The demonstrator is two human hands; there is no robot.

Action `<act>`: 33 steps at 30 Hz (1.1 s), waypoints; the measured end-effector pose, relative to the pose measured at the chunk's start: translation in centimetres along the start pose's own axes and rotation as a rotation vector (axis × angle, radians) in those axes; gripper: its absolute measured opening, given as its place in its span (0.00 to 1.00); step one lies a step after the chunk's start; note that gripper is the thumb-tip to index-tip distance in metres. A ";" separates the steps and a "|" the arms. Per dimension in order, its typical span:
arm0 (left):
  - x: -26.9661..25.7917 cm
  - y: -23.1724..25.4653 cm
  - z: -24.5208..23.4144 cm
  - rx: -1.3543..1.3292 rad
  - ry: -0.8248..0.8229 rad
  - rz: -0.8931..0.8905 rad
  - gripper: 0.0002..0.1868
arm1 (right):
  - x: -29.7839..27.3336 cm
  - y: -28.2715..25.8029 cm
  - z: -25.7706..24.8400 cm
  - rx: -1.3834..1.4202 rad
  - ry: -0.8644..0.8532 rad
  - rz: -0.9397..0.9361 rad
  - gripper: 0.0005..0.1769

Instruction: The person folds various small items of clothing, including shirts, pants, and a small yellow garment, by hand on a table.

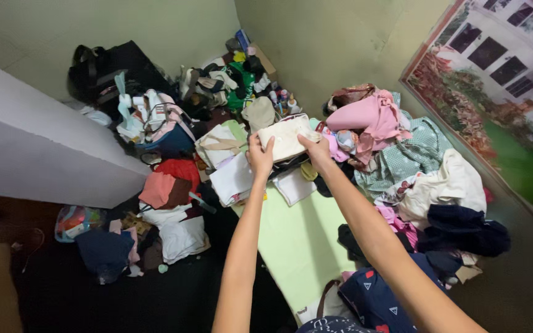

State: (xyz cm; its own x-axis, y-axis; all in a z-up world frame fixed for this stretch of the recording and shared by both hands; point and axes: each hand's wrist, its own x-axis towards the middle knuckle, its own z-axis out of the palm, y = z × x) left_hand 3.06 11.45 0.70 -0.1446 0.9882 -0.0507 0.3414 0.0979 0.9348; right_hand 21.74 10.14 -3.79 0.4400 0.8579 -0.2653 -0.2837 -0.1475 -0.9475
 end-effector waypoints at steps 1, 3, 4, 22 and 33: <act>-0.9 1.2 -0.1 0.046 0.089 0.209 0.27 | -0.6 -0.4 0.4 -0.174 0.104 -0.101 0.35; -2.3 2.9 -0.4 0.137 0.265 0.636 0.29 | -3.1 -1.3 1.1 -0.516 0.273 -0.536 0.41; -3.1 3.1 -0.6 0.224 0.206 0.666 0.27 | -4.6 -1.4 1.1 -0.689 0.355 -0.751 0.44; -9.4 3.5 3.9 0.599 -0.129 0.850 0.25 | -8.8 -1.0 -6.4 -0.785 0.030 -0.735 0.24; -21.3 5.3 17.2 0.370 -0.542 1.026 0.30 | -16.0 -5.5 -27.0 -0.994 0.879 -0.404 0.21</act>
State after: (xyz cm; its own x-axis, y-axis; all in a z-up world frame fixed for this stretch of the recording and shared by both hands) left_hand 23.98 -7.09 0.70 0.7242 0.5390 0.4301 0.3262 -0.8173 0.4749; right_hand 39.30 -16.08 0.81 0.8373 0.3913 0.3819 0.5463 -0.5690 -0.6147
